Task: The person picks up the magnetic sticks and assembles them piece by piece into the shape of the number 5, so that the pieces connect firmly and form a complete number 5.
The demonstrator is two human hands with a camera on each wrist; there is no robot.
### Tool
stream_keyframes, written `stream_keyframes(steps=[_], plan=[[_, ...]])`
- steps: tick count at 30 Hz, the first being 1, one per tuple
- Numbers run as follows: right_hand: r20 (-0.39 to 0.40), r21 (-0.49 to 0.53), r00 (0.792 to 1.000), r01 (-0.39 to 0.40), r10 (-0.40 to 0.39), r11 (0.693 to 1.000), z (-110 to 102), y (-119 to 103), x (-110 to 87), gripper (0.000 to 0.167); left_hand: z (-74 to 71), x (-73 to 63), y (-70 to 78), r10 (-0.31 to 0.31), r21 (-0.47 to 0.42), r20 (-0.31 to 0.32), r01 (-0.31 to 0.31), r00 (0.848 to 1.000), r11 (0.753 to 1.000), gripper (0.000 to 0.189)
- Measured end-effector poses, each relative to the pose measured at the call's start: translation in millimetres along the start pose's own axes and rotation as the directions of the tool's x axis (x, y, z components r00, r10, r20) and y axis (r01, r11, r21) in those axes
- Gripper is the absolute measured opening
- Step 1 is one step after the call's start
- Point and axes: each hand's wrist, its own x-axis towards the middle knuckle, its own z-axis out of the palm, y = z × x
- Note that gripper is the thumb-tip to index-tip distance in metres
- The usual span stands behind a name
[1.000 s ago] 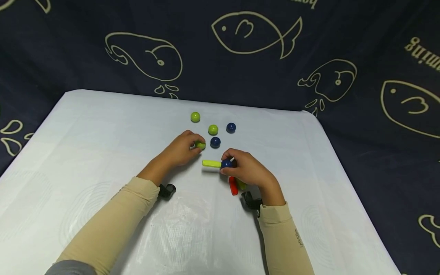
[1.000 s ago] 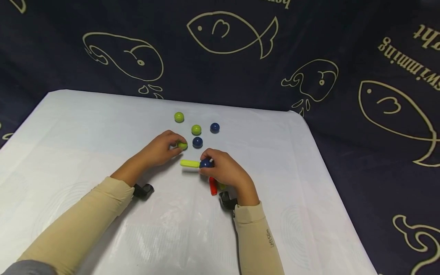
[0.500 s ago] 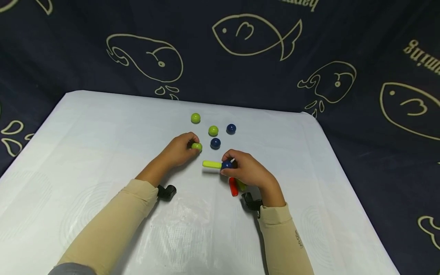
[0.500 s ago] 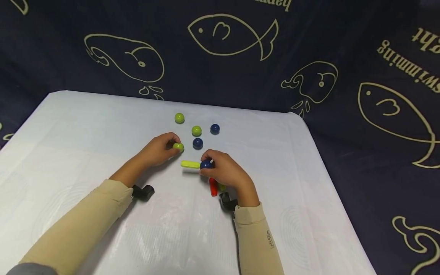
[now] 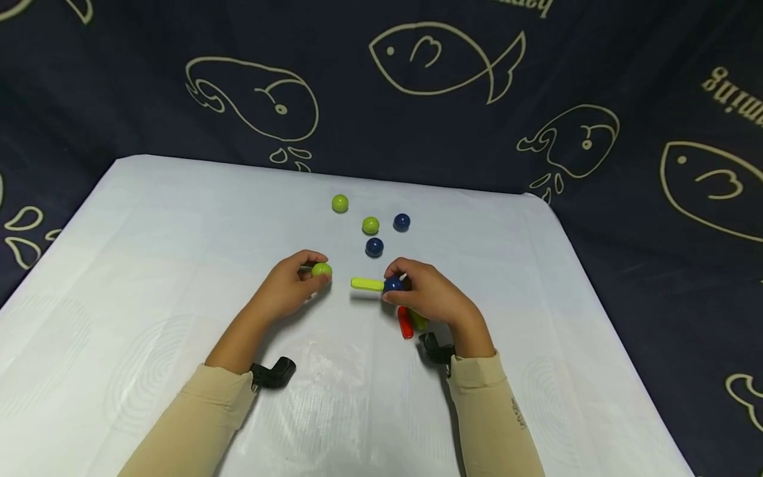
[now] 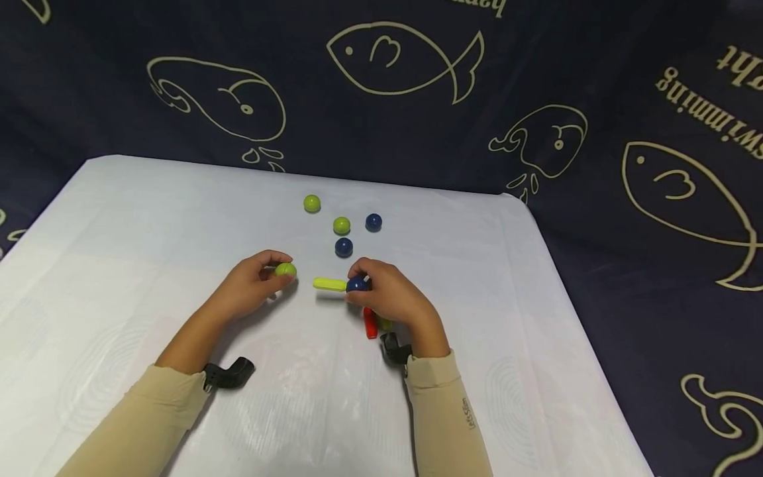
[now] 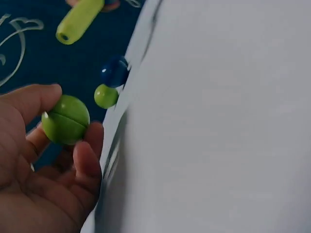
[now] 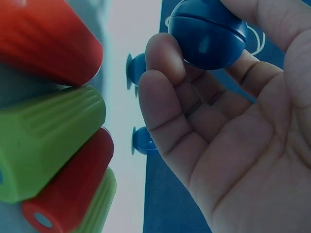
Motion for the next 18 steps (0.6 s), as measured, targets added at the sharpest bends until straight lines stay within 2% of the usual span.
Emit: stream_keyframes(steps=[4, 10, 14, 18], plan=[[-0.003, 0.000, 1.000, -0.010, 0.010, 1.000, 2.0, -1.0, 0.1, 0.024, -2.5, -9.5, -10.3, -0.022, -0.126, 0.012, 0.023, 1.000, 0.992, 0.040], [0.007, 0.006, 1.000, -0.008, 0.008, 1.000, 5.8, -1.1, 2.2, 0.024, -5.8, -22.7, -20.9, -0.047, -0.271, 0.041, 0.057, 0.998, 0.961, 0.043], [-0.002, -0.004, 1.000, -0.018, 0.018, 1.000, 5.8, -1.3, 2.6, 0.024, -4.5, -23.3, -21.5, -0.001, -0.347, 0.050, 0.018, 0.999, 0.938, 0.043], [-0.004, -0.014, 1.000, -0.026, 0.026, 1.000, 3.9, -0.2, 1.9, 0.024, -1.1, -18.7, -20.5, 0.034, -0.382, 0.053, -0.011, 0.998, 0.924, 0.042]])
